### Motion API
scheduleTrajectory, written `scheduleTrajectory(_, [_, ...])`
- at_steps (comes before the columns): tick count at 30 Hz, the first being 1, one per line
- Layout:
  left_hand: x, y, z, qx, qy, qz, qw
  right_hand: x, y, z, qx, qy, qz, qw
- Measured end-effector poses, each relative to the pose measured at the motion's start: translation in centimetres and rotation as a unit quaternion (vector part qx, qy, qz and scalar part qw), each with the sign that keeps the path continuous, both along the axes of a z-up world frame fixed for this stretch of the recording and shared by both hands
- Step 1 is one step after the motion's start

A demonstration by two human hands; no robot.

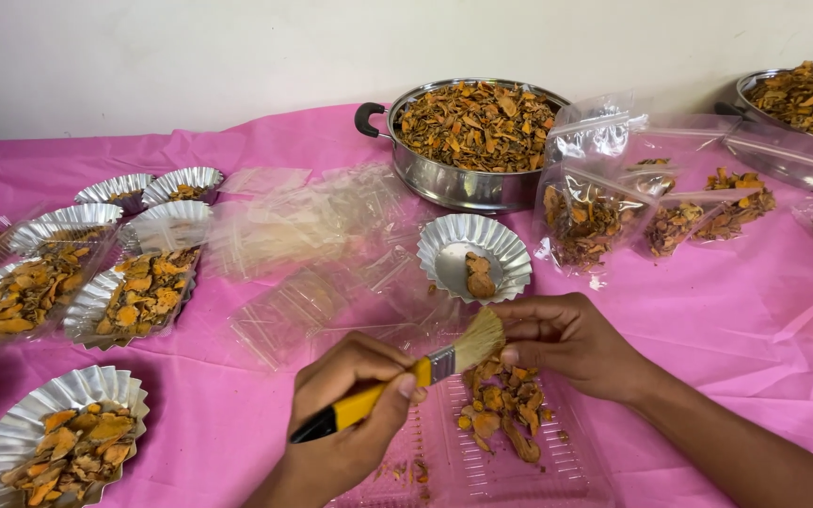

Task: Cleaning dried turmeric pieces with a brush and sorting them into plastic containers.

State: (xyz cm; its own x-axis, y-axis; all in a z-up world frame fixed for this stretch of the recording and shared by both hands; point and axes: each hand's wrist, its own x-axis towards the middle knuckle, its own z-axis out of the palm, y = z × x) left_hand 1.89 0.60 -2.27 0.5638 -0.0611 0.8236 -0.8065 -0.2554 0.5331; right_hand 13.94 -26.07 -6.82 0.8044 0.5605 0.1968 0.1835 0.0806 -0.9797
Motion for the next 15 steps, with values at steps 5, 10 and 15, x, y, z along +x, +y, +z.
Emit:
scheduleTrajectory(5, [0.6, 0.8, -1.2, 0.015, 0.005, 0.028, 0.999, -0.3, 0.2, 0.8, -0.016, 0.001, 0.001, 1.0])
scheduleTrajectory(10, [0.3, 0.2, -0.9, -0.034, 0.001, 0.017, 0.999, -1.0, 0.4, 0.8, 0.021, 0.002, 0.029, 0.999])
scheduleTrajectory(15, [0.4, 0.6, -1.4, -0.016, 0.006, 0.033, 0.999, -1.1, 0.8, 1.0, 0.041, -0.036, -0.007, 0.998])
